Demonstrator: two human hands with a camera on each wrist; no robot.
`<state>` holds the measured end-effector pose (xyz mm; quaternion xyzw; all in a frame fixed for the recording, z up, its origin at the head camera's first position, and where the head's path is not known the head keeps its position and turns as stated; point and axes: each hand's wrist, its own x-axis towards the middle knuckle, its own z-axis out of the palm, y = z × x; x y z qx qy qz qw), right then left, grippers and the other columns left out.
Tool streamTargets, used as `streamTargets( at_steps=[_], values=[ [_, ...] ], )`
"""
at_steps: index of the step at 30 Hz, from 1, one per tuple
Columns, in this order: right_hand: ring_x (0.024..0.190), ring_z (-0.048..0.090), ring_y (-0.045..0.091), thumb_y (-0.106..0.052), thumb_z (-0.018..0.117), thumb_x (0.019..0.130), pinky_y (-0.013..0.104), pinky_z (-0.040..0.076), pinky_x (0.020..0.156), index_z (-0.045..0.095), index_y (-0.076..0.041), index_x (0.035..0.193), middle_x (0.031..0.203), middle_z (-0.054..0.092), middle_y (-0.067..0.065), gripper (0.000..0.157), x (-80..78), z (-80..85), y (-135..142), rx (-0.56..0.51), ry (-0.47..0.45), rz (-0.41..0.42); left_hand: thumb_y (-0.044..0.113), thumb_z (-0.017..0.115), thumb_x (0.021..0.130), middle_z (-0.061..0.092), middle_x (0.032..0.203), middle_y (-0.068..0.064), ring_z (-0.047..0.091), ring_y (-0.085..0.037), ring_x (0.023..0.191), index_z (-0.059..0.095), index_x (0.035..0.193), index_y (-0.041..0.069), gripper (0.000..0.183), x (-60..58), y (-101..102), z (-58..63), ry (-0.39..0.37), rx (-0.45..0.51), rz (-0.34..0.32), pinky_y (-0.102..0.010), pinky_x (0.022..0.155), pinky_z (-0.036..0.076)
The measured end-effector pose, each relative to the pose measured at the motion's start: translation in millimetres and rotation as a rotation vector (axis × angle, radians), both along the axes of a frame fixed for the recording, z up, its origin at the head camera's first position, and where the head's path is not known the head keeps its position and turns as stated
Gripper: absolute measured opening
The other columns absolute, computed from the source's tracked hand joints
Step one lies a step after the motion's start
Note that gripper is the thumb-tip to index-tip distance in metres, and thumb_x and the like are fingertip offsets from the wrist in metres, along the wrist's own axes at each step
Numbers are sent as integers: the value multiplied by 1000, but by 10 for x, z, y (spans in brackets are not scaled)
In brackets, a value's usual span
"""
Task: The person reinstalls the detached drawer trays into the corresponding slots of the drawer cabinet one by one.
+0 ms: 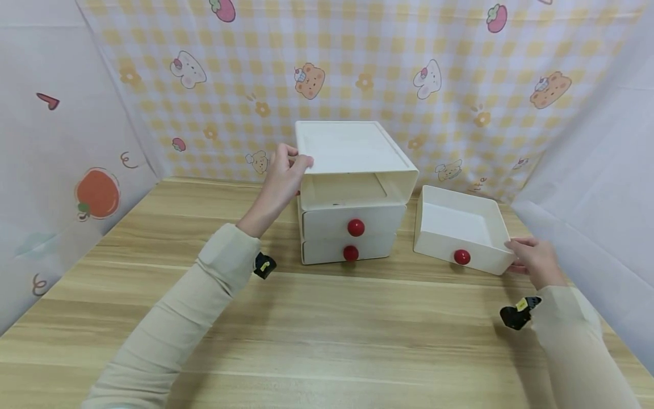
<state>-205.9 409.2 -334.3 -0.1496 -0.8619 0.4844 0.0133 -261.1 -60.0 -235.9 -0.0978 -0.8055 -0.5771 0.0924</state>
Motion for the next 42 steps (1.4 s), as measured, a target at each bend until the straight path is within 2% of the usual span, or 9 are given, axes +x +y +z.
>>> streamTargets(
  at_steps=[2,5,10,16,23,26,30,37,42],
  values=[
    [63,60,1,-26,46,95,27,58,65,33,19,130,76,48,-23,59,0,-3,8,-5,5,10,32,47,89,35,119,-10,45,-18,89,38,111,7,35,-3,0,1,-1,4,3,-31,64,53],
    [62,61,2,-25,46,94,27,58,65,32,20,130,73,48,-25,59,-6,3,4,0,11,16,32,47,89,35,119,-10,45,-17,88,38,111,7,35,-8,-1,-1,-1,5,7,-30,63,52],
    [59,62,4,-21,44,93,30,58,63,35,23,126,74,53,-15,56,-22,29,8,79,14,42,31,47,90,37,118,-11,47,-18,85,39,113,5,35,-19,-3,-5,25,-13,4,-30,61,52],
    [56,65,10,-18,44,91,32,58,61,42,23,121,73,59,-7,51,-24,33,25,178,12,74,32,47,88,36,118,-11,47,-19,92,39,112,6,36,-11,12,-3,23,-26,14,-28,64,51],
    [51,65,10,-20,45,91,25,56,54,47,22,117,69,64,-1,49,3,36,-3,276,43,75,34,47,88,35,115,-10,46,-19,92,39,111,7,36,-3,23,0,13,-31,10,-27,64,49],
    [50,64,9,-22,45,91,23,55,53,51,19,113,67,65,-1,47,17,59,-24,311,55,63,34,47,88,35,115,-9,46,-19,91,39,110,8,35,1,18,1,11,-30,11,-27,63,48],
    [50,64,10,-22,46,90,28,57,54,53,18,110,65,63,-3,45,53,108,-63,300,65,50,34,46,88,35,113,-9,46,-19,88,39,110,8,35,6,9,3,12,-32,9,-27,62,48],
    [48,63,10,-21,48,89,28,56,51,55,16,108,64,65,-5,42,182,235,-122,315,111,35,33,46,89,35,113,-9,46,-19,90,38,110,8,34,13,-3,6,11,-31,-3,-27,64,50],
    [47,63,9,-20,47,87,27,56,50,56,14,107,61,63,-13,40,283,335,-177,332,120,39,33,47,88,34,112,-9,45,-19,88,38,109,8,34,10,-15,-1,18,-27,-2,-27,63,49]
  ],
)
